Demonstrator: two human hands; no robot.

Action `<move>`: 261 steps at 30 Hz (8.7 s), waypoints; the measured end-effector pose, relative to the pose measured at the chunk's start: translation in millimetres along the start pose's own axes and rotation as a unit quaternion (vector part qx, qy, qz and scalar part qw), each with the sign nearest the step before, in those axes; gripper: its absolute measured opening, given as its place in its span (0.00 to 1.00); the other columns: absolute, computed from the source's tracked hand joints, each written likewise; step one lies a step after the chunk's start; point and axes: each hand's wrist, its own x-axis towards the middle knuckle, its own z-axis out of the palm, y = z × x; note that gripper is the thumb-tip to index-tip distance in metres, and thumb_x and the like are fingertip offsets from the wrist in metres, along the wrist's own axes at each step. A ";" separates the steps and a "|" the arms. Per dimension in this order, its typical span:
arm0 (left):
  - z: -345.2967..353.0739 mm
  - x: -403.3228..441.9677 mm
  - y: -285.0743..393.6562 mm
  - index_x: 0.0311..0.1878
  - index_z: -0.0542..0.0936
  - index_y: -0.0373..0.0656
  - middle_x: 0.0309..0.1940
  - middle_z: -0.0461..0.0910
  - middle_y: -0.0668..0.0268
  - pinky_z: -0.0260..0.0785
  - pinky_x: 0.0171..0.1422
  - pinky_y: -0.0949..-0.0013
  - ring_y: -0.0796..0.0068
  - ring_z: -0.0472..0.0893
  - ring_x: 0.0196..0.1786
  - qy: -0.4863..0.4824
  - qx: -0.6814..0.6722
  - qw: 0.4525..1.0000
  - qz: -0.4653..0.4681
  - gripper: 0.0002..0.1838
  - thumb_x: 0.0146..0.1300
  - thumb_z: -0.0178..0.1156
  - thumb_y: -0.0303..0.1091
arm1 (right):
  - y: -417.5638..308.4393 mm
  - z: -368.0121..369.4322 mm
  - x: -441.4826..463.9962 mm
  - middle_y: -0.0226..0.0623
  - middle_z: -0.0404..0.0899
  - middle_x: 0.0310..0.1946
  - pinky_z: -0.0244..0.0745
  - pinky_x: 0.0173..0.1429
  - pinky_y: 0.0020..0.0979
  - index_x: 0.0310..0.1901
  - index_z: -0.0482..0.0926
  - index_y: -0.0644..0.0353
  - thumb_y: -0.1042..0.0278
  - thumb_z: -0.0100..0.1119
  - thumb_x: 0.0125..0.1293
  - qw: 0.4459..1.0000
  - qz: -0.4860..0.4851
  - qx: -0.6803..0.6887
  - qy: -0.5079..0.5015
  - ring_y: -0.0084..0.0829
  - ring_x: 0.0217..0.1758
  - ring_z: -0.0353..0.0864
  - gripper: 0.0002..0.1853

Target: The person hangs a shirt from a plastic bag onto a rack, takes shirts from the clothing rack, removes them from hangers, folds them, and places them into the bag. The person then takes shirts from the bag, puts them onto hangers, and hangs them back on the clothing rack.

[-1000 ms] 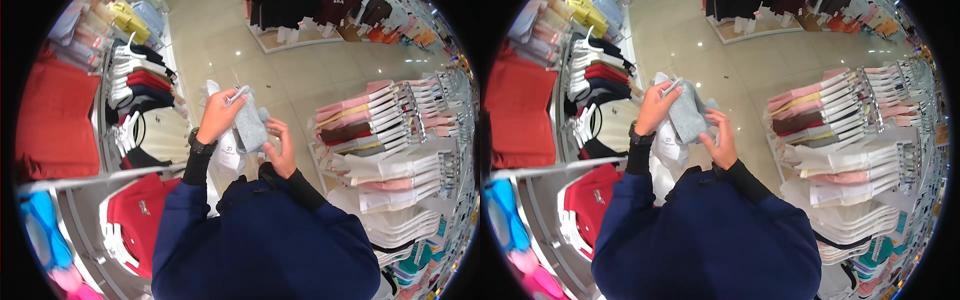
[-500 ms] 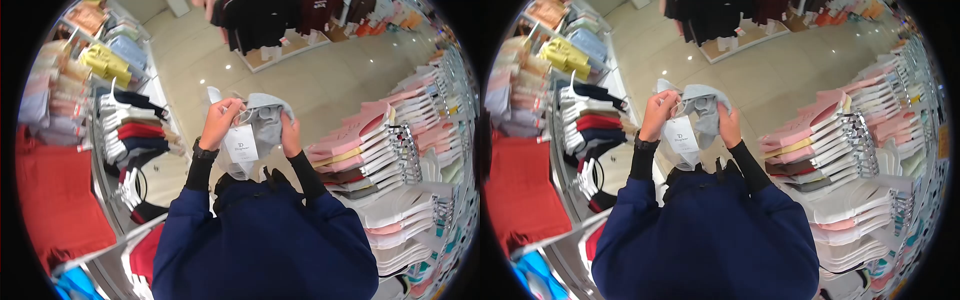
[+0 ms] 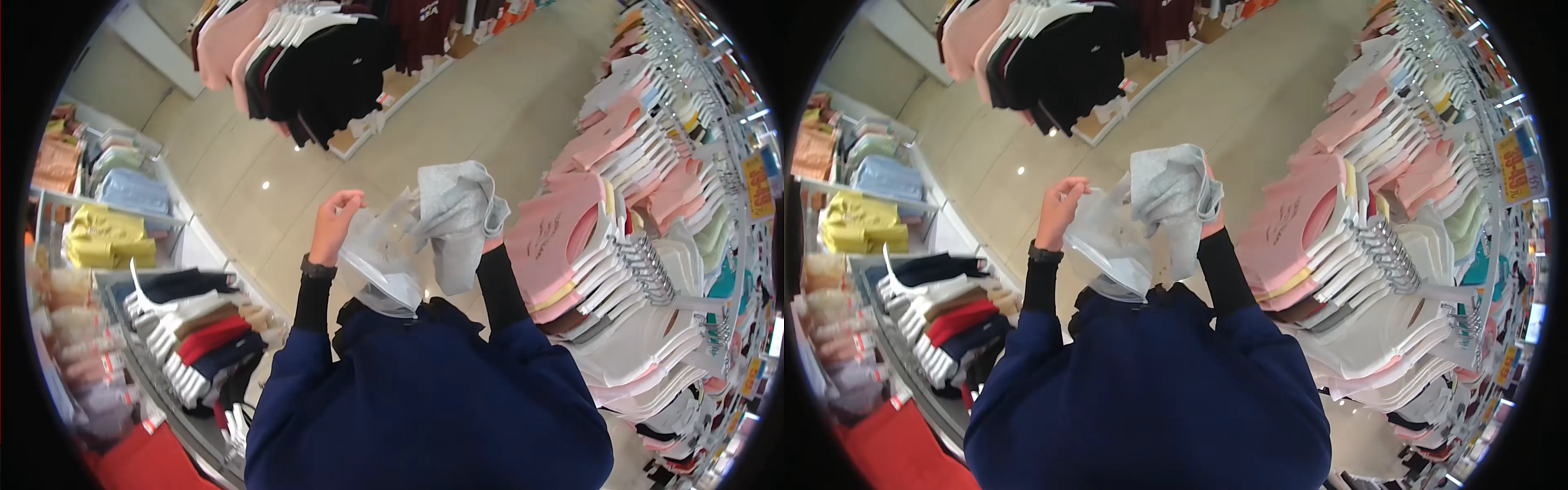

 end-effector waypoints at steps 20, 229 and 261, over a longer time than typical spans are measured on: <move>119.6 265.5 -85.5 0.66 0.71 0.43 0.53 0.82 0.68 0.78 0.50 0.70 0.73 0.84 0.48 -0.301 -0.473 0.763 -0.323 0.28 0.74 0.53 0.54 | -26.7 31.5 104.6 0.40 0.82 0.52 0.76 0.61 0.37 0.59 0.76 0.60 0.52 0.48 0.77 0.879 -0.338 -0.266 0.206 0.36 0.55 0.81 0.22; 1320.3 1454.8 344.7 0.49 0.85 0.44 0.44 0.82 0.58 0.74 0.49 0.60 0.55 0.82 0.48 -0.739 0.106 0.477 0.464 0.20 0.50 0.65 0.28 | -1236.3 -236.2 1033.4 0.42 0.82 0.30 0.74 0.37 0.34 0.58 0.71 0.59 0.75 0.67 0.59 0.370 -0.449 -0.382 0.718 0.40 0.30 0.83 0.25; 1354.6 1464.2 349.4 0.50 0.79 0.39 0.42 0.80 0.54 0.71 0.48 0.58 0.50 0.80 0.45 -0.784 0.143 0.424 0.431 0.16 0.61 0.67 0.34 | -1223.0 -260.7 1007.5 0.35 0.74 0.24 0.71 0.36 0.37 0.33 0.73 0.61 0.78 0.71 0.53 -0.015 -0.485 -0.426 0.764 0.37 0.29 0.77 0.13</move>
